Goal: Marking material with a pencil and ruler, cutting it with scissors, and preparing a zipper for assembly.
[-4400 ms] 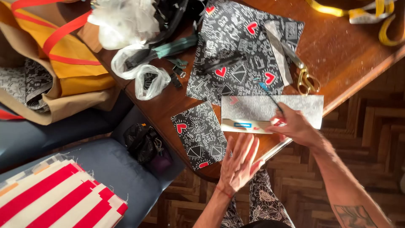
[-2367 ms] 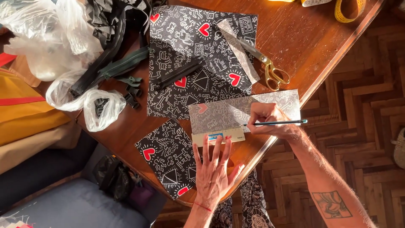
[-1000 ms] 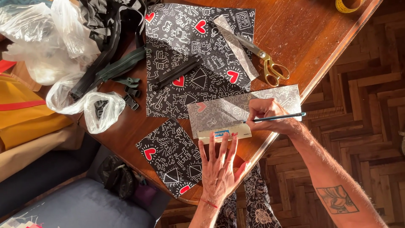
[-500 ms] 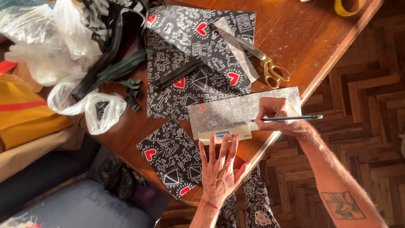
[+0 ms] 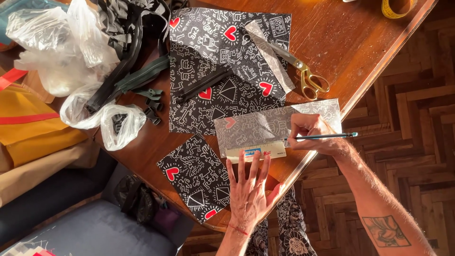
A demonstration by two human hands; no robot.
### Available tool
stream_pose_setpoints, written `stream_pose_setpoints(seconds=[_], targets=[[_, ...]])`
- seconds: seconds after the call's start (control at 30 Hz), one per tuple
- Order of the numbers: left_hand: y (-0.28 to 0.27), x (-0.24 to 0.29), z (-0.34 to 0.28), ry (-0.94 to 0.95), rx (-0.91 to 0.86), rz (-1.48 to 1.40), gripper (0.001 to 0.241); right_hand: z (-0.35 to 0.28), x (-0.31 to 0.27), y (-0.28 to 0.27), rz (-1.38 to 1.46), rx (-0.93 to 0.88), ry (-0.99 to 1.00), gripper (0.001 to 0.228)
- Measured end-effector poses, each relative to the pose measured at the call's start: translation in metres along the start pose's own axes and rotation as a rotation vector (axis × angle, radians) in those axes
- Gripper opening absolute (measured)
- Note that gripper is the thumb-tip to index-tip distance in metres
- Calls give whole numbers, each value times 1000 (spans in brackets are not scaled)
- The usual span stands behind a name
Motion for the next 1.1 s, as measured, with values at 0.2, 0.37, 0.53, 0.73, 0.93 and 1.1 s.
stream_pose_setpoints(seconds=[0.2,0.37,0.53,0.73,0.93,1.1], targets=[[-10,0,6,-10,21,-56,97,0,4,2,-9,27,-30,27],[-12,-1,5,-13,50,-96,95,1,1,1,8,16,-7,25],[34,-8,-17,21,-10,-62,99,3,3,-1,38,26,23,31],[6,-22,37,263,123,-443,15,-1,22,1,58,-12,52,22],[38,-36,53,437,-85,-186,76,-15,-30,2,63,175,21,37],[45,-38,56,387,23,-142,79,-8,38,5,26,96,-57,17]])
Point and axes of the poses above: each hand's wrist, its own z-axis towards the middle knuckle, its own y-axis out of the palm, x = y × z, the point moved 4 cm from there along z, towards the middle knuckle, and after that the axes turned 8 degrees about x, right-handed, at the moved point
